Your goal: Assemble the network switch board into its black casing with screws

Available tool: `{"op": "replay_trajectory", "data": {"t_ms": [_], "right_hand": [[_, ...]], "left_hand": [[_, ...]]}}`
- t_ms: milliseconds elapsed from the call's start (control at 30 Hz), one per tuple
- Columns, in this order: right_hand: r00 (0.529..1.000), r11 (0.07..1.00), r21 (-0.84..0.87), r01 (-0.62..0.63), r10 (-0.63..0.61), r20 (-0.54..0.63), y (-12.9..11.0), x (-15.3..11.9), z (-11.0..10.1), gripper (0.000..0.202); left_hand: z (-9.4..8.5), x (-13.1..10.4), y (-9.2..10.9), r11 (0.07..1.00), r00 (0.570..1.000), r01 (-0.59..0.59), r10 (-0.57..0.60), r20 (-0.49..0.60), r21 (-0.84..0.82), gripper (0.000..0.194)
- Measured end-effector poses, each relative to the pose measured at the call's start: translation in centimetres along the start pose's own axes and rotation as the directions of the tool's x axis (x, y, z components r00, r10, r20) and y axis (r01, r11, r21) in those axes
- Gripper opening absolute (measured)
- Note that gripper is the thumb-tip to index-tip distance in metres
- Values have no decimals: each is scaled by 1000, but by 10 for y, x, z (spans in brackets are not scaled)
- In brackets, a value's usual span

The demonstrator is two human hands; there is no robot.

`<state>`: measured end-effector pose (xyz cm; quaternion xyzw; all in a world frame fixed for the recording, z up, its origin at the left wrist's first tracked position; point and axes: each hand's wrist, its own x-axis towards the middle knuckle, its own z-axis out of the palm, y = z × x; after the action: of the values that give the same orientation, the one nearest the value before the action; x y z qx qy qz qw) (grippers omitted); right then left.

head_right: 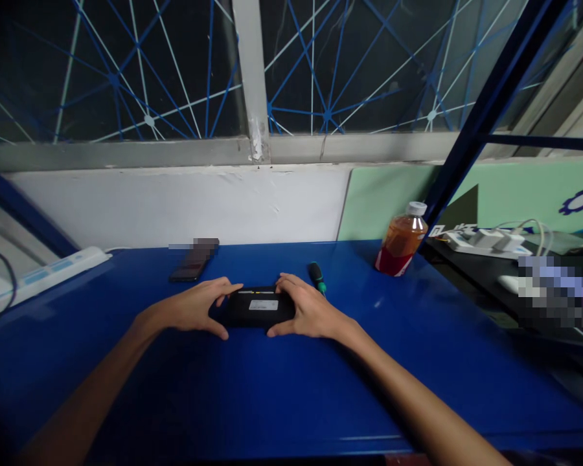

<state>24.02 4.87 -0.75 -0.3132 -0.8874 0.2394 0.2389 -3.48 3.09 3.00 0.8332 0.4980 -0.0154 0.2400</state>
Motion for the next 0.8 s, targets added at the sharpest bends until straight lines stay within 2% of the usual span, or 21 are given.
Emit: {"op": "replay_trajectory", "data": {"t_ms": [167, 333, 533, 800], "right_hand": [[1000, 999, 38, 23, -24, 12, 3, -1, -5, 64], [998, 998, -18, 56, -56, 7, 2, -1, -9, 61], [1000, 1000, -19, 15, -15, -17, 3, 0, -9, 60], [999, 986, 162, -35, 31, 27, 2, -2, -13, 52]], "left_hand": [[4, 2, -3, 1000, 1000, 2, -2, -1, 0, 96], [9, 4, -4, 1000, 1000, -2, 2, -11, -9, 104], [12, 5, -2, 1000, 1000, 10, -10, -20, -22, 105], [10, 3, 2, 998, 1000, 1, -1, 10, -58, 100]]}}
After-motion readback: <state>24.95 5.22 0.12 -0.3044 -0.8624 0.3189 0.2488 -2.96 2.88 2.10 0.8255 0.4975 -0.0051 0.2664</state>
